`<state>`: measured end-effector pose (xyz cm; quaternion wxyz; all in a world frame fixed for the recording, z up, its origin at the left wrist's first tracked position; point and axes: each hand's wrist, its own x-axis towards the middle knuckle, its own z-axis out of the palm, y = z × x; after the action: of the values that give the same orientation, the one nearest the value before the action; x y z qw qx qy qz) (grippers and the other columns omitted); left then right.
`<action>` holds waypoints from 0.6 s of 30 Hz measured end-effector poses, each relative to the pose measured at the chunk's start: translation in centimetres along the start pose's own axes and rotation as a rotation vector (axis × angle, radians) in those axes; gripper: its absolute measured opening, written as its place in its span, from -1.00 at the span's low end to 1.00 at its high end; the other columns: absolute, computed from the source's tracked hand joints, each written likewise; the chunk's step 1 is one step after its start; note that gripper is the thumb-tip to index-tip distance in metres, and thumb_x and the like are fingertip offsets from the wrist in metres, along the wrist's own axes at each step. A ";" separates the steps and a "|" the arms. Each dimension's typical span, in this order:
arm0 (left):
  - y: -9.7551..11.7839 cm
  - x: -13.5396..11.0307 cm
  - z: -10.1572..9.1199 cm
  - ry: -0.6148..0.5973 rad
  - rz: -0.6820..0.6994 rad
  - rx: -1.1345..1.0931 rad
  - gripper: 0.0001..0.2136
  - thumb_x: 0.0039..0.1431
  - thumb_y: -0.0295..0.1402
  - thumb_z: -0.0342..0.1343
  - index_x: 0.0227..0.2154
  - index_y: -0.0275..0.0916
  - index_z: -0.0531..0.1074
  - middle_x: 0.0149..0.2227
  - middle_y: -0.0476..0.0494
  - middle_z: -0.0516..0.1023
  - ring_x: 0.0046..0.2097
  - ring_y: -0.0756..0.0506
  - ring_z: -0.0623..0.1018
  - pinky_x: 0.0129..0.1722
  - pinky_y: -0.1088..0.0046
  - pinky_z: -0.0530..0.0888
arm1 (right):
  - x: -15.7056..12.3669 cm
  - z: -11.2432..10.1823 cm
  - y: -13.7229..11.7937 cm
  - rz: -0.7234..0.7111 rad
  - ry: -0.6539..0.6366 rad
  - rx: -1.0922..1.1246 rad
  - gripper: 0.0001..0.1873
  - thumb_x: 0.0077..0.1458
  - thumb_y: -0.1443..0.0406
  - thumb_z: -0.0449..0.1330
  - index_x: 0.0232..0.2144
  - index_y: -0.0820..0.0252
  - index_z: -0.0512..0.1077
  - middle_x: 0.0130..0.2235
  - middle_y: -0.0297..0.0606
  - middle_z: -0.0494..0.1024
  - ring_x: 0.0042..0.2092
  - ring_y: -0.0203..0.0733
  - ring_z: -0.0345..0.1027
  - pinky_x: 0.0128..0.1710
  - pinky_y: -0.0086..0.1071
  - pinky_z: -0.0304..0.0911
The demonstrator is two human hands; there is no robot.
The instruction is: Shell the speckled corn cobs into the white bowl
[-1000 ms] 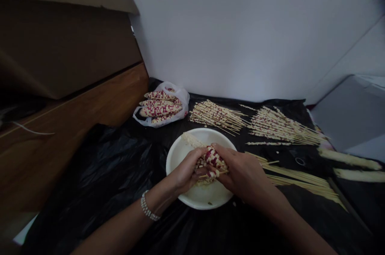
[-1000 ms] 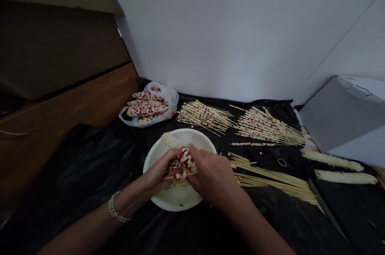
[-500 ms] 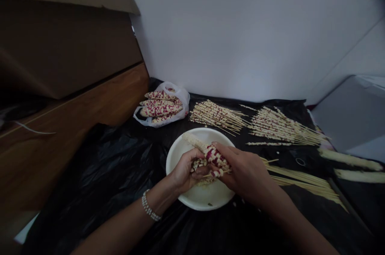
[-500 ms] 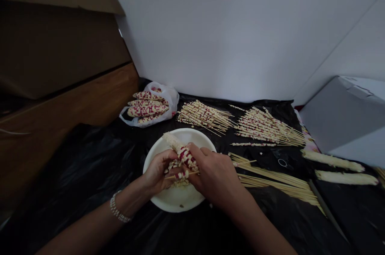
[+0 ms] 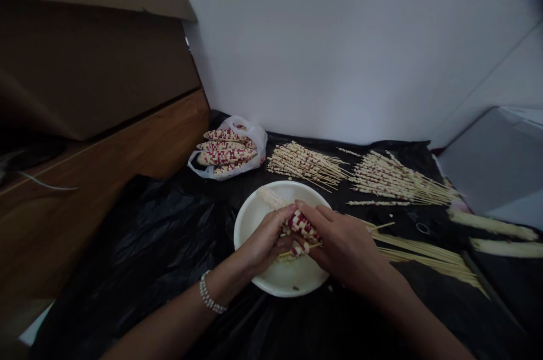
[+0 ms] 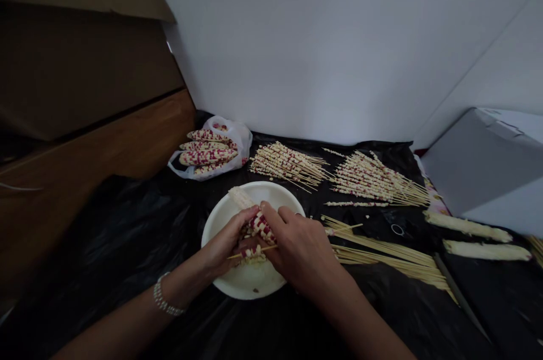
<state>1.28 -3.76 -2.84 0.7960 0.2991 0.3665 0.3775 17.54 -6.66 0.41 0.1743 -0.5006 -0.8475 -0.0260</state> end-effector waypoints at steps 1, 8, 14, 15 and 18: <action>0.1 0.0 0.1 0.011 -0.016 -0.003 -0.71 0.06 -0.11 0.20 -0.48 -0.27 0.45 -0.68 0.07 0.28 -0.62 0.06 0.20 -0.58 0.51 0.15 | 0.0 0.1 0.0 -0.003 0.008 0.005 -0.43 0.04 0.33 0.10 0.14 0.23 0.30 -0.24 -0.20 0.56 -0.39 -0.15 0.46 -0.50 -0.36 0.10; 0.2 -0.3 0.0 0.039 -0.109 -0.059 -0.77 0.02 -0.18 0.15 -0.55 -0.26 0.40 -0.70 0.07 0.26 -0.62 0.04 0.28 -0.53 0.51 0.26 | 0.0 0.4 0.4 0.009 -0.014 0.109 -0.43 0.05 0.31 0.08 0.15 0.27 0.30 -0.16 -0.08 0.60 -0.31 -0.07 0.50 -0.40 -0.30 0.26; 0.2 -0.2 -0.6 -0.039 -0.079 -0.120 -0.82 -0.02 -0.28 0.16 -0.54 -0.30 0.35 -0.64 0.05 0.30 -0.67 0.14 0.13 -0.63 0.59 0.11 | 0.3 -0.7 0.9 0.124 -0.068 0.294 -0.51 0.13 0.17 0.11 0.10 0.18 0.35 -0.15 -0.12 0.62 -0.21 -0.01 0.52 -0.29 -0.27 0.29; 0.3 -0.2 -0.6 -0.069 -0.068 -0.130 -0.84 -0.03 -0.31 0.15 -0.53 -0.30 0.35 -0.65 0.05 0.30 -0.68 0.15 0.10 -0.65 0.60 0.08 | 0.4 -0.8 0.9 0.148 -0.075 0.323 -0.53 0.13 0.15 0.11 0.07 0.17 0.37 -0.18 -0.15 0.62 -0.22 -0.02 0.52 -0.30 -0.27 0.28; 0.4 -0.2 -0.6 -0.134 -0.012 -0.121 -0.91 -0.09 -0.43 0.12 -0.45 -0.29 0.36 -0.63 0.06 0.31 -0.68 0.17 0.07 -0.66 0.62 0.01 | 0.5 -1.2 0.9 0.214 -0.095 0.362 -0.59 0.13 0.12 0.12 0.00 0.12 0.42 -0.26 -0.20 0.63 -0.26 -0.02 0.52 -0.33 -0.29 0.25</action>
<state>0.50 -3.61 -2.81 0.8377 0.2729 0.2906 0.3732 18.45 -6.03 1.57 0.2232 -0.5491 -0.7875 0.1691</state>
